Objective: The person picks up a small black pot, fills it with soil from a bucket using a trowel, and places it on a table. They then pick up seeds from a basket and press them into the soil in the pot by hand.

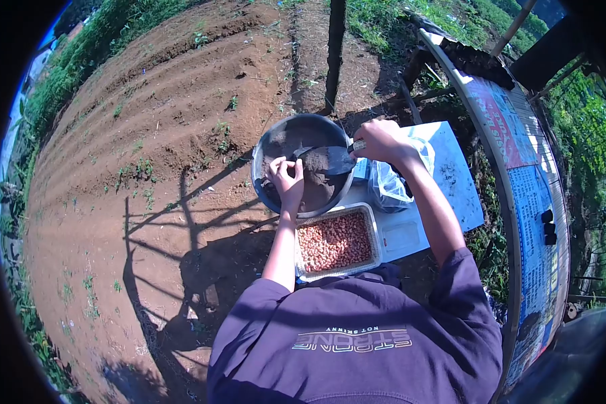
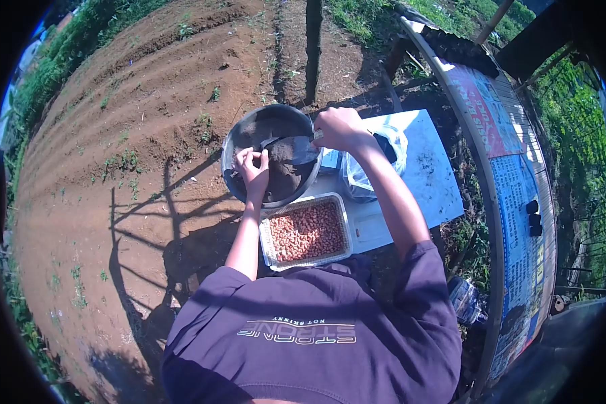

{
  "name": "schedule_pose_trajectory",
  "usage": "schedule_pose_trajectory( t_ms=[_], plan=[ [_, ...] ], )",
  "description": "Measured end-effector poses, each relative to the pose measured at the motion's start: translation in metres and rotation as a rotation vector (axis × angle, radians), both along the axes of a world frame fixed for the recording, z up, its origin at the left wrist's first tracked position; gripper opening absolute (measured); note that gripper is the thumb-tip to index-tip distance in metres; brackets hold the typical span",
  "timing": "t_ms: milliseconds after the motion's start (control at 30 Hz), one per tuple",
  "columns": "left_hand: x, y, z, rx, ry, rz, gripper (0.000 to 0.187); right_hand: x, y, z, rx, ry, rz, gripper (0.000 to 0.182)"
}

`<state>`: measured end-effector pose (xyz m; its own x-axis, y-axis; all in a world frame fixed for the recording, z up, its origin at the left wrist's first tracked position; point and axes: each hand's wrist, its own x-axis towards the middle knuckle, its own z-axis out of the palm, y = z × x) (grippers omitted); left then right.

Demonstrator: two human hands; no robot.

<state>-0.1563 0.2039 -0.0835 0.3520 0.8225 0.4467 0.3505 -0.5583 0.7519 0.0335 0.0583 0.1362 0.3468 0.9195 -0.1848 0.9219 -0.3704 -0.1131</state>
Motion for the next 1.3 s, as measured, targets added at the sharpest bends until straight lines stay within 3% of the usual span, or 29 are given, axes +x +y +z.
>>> schedule_pose_trajectory(
  t_ms=[600,833,1100,1300],
  plan=[
    [0.000,0.013,-0.001,-0.105,0.044,0.052,0.024,-0.013,0.025,0.018,-0.015,-0.155,0.047,0.040],
    [-0.008,0.024,-0.003,0.025,0.074,0.129,0.023,-0.003,0.022,0.016,0.048,-0.192,-0.020,0.036],
    [-0.021,0.030,-0.004,0.111,0.097,0.172,0.023,-0.017,0.033,-0.069,0.192,-0.343,0.046,0.010],
    [-0.028,0.024,0.002,0.201,0.158,0.183,0.022,-0.048,0.041,-0.125,0.200,-0.309,0.107,0.010]
  ],
)
